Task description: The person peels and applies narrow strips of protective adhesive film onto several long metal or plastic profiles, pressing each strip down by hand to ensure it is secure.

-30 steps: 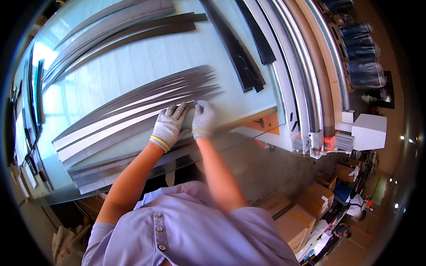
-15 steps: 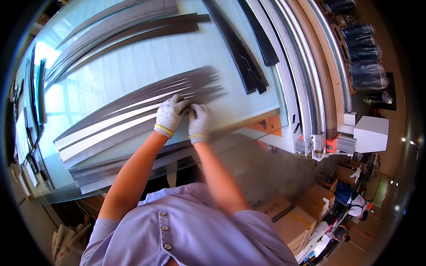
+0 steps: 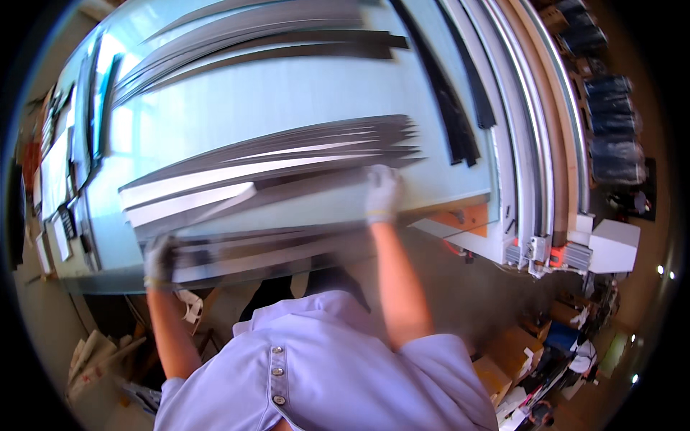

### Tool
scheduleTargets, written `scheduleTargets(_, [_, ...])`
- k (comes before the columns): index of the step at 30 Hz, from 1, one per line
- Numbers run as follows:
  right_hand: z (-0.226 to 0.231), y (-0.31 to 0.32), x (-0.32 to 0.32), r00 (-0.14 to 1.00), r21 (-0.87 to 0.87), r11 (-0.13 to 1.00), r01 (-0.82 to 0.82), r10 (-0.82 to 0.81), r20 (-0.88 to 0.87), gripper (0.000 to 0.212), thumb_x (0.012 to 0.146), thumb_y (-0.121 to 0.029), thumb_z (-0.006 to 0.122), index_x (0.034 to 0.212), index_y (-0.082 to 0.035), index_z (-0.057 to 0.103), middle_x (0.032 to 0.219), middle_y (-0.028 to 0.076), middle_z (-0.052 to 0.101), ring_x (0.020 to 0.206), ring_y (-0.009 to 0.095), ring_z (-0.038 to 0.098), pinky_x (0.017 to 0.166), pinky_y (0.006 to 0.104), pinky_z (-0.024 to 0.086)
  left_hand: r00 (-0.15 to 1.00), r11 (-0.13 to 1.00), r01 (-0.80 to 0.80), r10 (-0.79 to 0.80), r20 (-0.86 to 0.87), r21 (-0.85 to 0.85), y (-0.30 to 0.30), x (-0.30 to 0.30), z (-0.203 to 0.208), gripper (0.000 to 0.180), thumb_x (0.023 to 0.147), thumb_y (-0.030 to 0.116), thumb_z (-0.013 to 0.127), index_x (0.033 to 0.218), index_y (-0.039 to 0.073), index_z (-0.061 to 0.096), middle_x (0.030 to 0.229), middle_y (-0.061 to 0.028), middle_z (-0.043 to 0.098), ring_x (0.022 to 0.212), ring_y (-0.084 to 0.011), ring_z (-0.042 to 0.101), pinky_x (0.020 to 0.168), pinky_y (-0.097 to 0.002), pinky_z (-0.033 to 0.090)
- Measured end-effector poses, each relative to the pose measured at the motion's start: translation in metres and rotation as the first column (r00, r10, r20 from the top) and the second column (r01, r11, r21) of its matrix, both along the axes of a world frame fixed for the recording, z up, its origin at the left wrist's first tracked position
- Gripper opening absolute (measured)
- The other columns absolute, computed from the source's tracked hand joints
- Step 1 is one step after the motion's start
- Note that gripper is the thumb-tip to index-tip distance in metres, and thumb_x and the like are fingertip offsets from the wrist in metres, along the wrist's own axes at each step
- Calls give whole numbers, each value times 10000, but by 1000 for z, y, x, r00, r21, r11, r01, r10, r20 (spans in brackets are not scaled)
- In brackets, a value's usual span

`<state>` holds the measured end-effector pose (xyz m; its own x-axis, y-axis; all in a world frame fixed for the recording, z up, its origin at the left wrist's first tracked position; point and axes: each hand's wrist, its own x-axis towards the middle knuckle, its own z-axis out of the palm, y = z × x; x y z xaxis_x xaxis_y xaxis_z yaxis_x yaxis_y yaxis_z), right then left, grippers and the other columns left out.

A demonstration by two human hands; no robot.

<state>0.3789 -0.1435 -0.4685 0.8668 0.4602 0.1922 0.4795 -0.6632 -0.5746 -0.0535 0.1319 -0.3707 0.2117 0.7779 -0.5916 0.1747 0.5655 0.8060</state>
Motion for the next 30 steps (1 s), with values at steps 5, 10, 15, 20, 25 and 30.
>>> scheduleTargets(5, [0,16,-12,998,-47,998,51,-50,32,128,835,-87,702,954,-48,675,934,131,683,905,302,645,855,403,499,555,540,-772,830,-60,334,84,-513,44,414,1009,231,384,1325,38,568,1290,-104,600,1203,-237,549,1107,-360,340])
scheduleTargets(10, [42,58,-68,917,32,998,45,-54,395,121,852,-74,677,972,-67,688,888,126,686,844,322,639,796,416,497,607,558,192,579,-545,807,64,-349,60,267,949,130,544,1140,-16,658,1097,-121,686,1034,-245,644,941,-342,492])
scheduleTargets(15, [81,148,-218,754,-28,794,-607,587,294,223,815,-31,637,1026,-82,688,833,91,646,838,305,626,786,412,485,783,574,513,-8,-622,638,28,-121,44,550,778,168,788,1259,-6,587,1276,-199,607,1186,-346,586,1025,-414,450])
scheduleTargets(20, [53,183,-250,655,-44,702,-711,684,321,269,797,-15,608,1036,-101,696,909,108,657,914,315,630,810,423,490,478,588,674,115,-871,447,23,-50,17,692,733,493,788,1167,-11,595,1191,-228,599,1020,-376,611,844,-454,490])
scheduleTargets(25, [45,185,-253,697,-73,738,-670,660,279,261,804,-23,608,1040,-96,695,986,127,659,963,332,623,842,439,493,378,524,757,136,-916,390,42,-57,-6,147,846,212,600,860,68,626,850,-149,663,726,-340,668,751,-488,516])
scheduleTargets(30, [44,184,-256,733,-106,763,-638,643,222,314,797,-39,657,1094,-127,707,1061,127,670,1009,338,623,893,431,506,620,761,380,212,-755,526,97,-214,-20,246,832,307,709,933,83,719,872,-164,694,831,-380,660,779,-439,532])
